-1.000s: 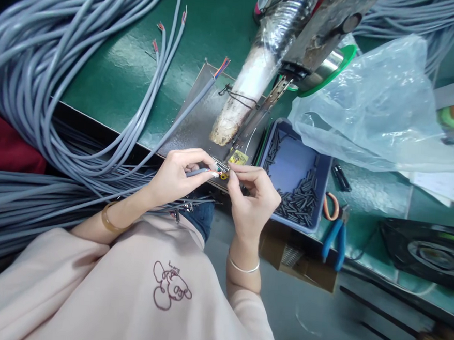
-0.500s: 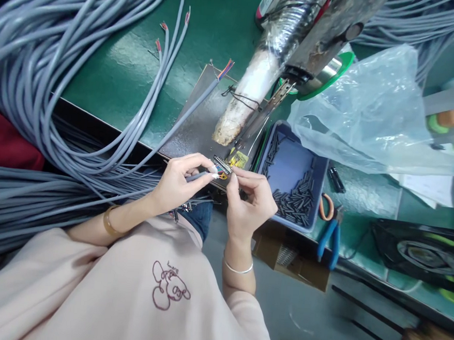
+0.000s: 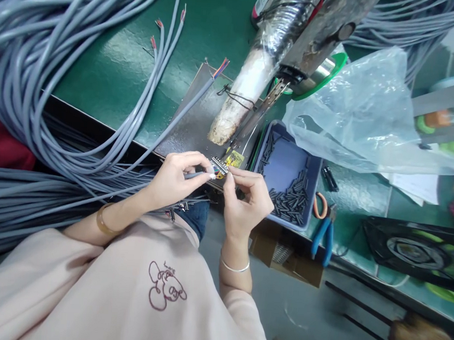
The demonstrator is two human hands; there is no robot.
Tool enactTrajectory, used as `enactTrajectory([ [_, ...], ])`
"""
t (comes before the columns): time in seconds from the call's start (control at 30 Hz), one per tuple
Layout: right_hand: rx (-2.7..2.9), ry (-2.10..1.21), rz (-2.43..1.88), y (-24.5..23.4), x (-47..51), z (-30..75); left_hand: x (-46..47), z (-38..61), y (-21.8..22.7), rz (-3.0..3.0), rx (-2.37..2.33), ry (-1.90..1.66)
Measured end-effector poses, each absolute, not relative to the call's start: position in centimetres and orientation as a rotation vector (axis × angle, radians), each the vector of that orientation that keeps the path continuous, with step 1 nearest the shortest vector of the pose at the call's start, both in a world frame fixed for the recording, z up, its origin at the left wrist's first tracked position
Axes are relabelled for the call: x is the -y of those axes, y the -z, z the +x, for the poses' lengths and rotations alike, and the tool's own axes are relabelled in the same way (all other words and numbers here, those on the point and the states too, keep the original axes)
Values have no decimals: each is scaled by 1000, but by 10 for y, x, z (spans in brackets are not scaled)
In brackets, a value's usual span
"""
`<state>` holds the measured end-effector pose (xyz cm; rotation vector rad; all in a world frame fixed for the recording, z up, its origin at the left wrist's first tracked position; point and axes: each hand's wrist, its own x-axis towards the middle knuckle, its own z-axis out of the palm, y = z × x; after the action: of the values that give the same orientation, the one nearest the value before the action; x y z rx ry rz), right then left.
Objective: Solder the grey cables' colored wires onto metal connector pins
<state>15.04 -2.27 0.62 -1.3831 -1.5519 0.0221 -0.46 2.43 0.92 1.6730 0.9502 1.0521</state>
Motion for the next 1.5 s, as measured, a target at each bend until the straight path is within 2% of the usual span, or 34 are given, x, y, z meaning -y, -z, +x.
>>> enactTrajectory([
  [0.2,1783,136,-1323,-13,23,154,-32,-14,-15,1631,-872,-734],
  [0.53,1821,339,-1407,-13,25,149,-20,1,-5,1550,-1085,-1057],
  [0.67,1795,288,-1420,-11,25,145,-19,2,-8,1598,-1129,-1150],
  [1.5,1733,236,-1376,-20,18,144,-23,3,-22,1829,-1116,-1322],
])
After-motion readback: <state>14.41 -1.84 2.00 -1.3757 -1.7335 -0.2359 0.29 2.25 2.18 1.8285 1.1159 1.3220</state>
